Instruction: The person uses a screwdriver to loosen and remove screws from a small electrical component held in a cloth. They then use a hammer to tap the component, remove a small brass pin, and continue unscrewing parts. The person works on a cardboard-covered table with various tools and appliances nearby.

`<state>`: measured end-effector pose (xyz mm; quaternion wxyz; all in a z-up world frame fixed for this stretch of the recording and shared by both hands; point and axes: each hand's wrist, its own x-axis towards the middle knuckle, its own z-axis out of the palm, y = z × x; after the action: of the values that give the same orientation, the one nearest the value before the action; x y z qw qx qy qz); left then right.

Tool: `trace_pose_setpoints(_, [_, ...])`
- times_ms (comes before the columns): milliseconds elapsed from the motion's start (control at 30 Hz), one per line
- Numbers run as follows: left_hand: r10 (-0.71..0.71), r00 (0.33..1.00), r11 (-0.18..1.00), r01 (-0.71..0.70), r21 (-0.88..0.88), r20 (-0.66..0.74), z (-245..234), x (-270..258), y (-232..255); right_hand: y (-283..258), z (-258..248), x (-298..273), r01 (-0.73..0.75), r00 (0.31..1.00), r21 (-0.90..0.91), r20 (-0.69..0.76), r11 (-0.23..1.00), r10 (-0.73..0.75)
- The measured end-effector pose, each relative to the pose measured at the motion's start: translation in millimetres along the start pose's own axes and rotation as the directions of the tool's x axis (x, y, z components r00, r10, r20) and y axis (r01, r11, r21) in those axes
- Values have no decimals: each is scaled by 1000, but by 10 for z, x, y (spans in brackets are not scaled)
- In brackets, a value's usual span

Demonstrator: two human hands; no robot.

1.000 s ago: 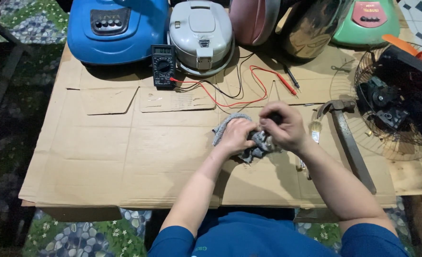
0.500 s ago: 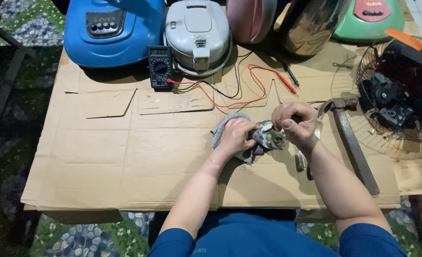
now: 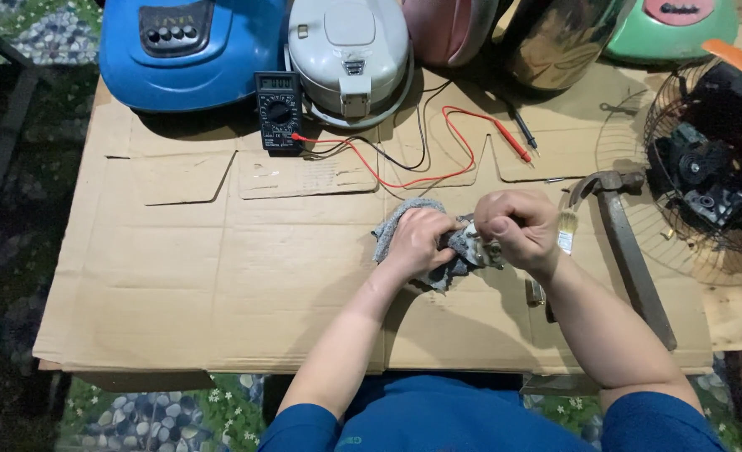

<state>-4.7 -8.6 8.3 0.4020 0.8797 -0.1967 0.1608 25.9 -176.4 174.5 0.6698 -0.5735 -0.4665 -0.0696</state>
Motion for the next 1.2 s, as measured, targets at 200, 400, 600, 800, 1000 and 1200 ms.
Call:
trace_pose_setpoints(200, [17,1000,1000,-17,-14,10,5,2,-31,25,-14,43,-8,1000,-3,10,1000,8])
trace_pose_setpoints(400, [38,999,999,-38,-28,3,11,3,-53,11,24,92,-32,999,-8,12,999,32])
trace_pose_setpoints(600, [27,1000,999,-27,-44,14,24,16,-80,327,101,97,62,985,-10,-163,998,-63])
trace_pose_setpoints(800, [22,1000,999,-22,-27,13,63,2,-105,500,222,-219,109,766,-257,-594,960,-246])
trace_pose_setpoints(1000, [23,999,999,-22,-34,23,38,-7,-92,-47,-265,-287,-248,955,-148,-201,957,217])
trace_pose_setpoints(1200, [11,998,1000,-11,4,55,-38,38,28,-559,-703,117,287,917,-794,390,536,87])
